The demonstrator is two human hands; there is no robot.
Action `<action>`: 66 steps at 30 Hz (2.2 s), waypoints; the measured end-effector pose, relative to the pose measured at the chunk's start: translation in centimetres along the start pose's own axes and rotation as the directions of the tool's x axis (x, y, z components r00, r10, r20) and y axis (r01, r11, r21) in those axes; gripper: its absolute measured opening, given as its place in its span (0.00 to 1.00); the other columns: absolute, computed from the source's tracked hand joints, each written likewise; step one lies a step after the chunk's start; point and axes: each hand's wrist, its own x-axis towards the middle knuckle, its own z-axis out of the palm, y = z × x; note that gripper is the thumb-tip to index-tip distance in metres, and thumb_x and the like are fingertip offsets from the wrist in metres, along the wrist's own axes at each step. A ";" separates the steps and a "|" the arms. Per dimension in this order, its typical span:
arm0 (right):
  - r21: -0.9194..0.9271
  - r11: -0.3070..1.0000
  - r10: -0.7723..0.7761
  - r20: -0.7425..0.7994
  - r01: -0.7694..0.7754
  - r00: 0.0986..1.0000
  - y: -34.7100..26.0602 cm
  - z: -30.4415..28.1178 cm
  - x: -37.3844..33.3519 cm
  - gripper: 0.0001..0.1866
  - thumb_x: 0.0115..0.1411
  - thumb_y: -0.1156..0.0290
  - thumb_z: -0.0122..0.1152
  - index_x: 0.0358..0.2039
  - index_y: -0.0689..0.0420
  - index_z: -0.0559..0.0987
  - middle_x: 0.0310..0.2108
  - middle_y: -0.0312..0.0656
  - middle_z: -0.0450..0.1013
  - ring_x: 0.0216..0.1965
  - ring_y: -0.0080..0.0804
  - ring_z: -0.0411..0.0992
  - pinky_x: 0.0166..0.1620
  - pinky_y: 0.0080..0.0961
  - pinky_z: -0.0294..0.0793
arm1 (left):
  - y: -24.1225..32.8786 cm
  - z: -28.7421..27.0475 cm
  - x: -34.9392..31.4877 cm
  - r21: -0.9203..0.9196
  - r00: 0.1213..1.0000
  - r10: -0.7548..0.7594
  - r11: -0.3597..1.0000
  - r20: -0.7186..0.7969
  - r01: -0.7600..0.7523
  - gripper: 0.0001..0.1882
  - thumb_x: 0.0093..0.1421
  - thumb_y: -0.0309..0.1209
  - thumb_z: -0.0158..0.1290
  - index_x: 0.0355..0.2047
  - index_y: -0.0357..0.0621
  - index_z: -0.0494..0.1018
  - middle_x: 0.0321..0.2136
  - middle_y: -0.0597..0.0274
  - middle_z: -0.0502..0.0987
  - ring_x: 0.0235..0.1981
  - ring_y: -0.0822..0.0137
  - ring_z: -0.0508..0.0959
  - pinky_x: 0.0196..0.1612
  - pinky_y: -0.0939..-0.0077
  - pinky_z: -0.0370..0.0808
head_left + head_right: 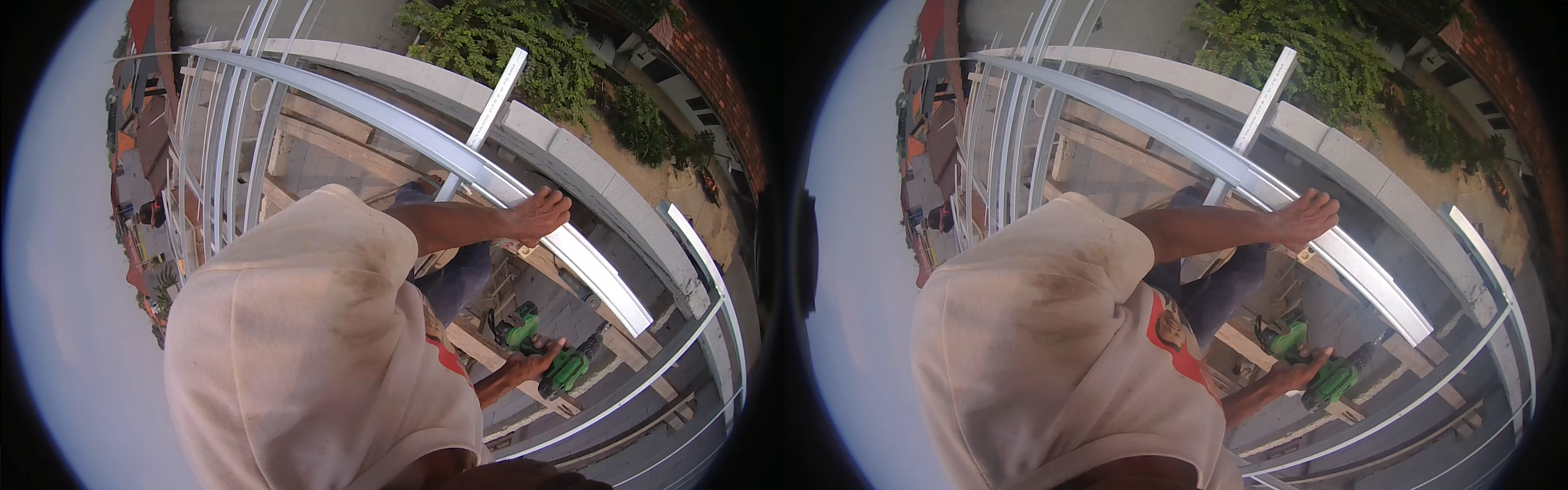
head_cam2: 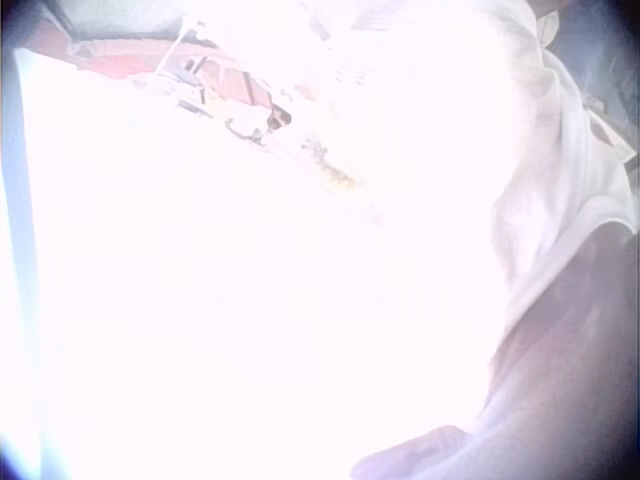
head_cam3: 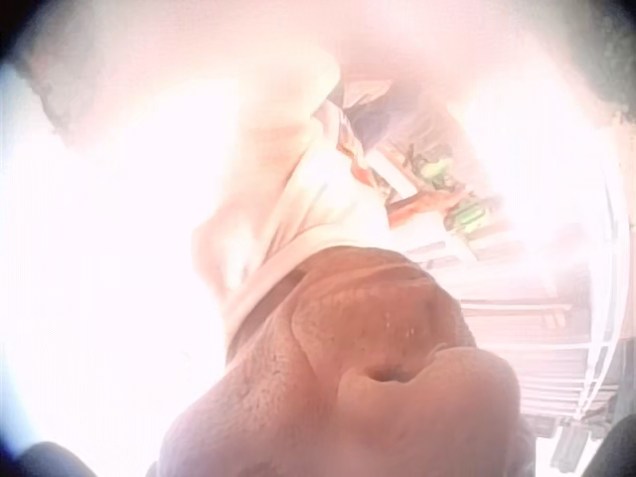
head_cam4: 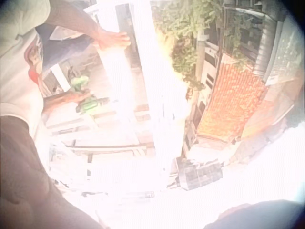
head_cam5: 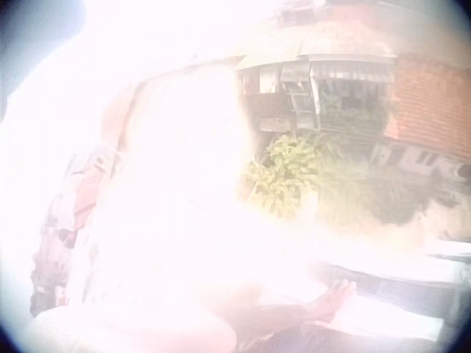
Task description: The person positions long white metal bars onto a curved metal frame and secures them using a green cordless drill. The person repeatedly aligns the bars and drives screws to attach them to the frame.
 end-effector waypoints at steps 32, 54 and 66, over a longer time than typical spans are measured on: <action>0.281 0.942 0.198 -0.025 -0.183 0.980 2.3 -1.0 0.0 0.14 0.64 0.72 0.67 0.49 0.55 0.77 0.25 0.30 0.64 0.21 0.21 0.62 0.27 0.23 0.66 | -6.6 -2.5 9.3 -0.106 0.980 -0.080 0.989 0.180 0.100 0.31 0.36 0.27 0.64 0.43 0.29 0.66 0.45 0.43 0.62 0.48 0.47 0.65 0.49 0.52 0.62; 0.044 0.975 0.211 0.143 -0.219 0.967 2.8 1.7 -0.6 0.17 0.65 0.68 0.68 0.50 0.60 0.75 0.22 0.31 0.66 0.20 0.20 0.62 0.26 0.23 0.63 | -5.9 -1.8 12.9 -0.001 0.988 0.027 1.000 0.150 -0.028 0.45 0.46 0.59 0.68 0.48 0.32 0.67 0.44 0.50 0.61 0.46 0.54 0.61 0.48 0.54 0.57; 0.110 0.980 0.130 0.258 -0.163 0.957 4.5 1.6 2.2 0.18 0.66 0.66 0.67 0.51 0.63 0.75 0.20 0.32 0.68 0.21 0.18 0.65 0.27 0.20 0.63 | -1.4 -0.4 19.2 0.053 0.965 0.218 0.972 0.147 -0.228 0.46 0.44 0.62 0.68 0.44 0.30 0.68 0.42 0.48 0.63 0.45 0.53 0.62 0.50 0.53 0.61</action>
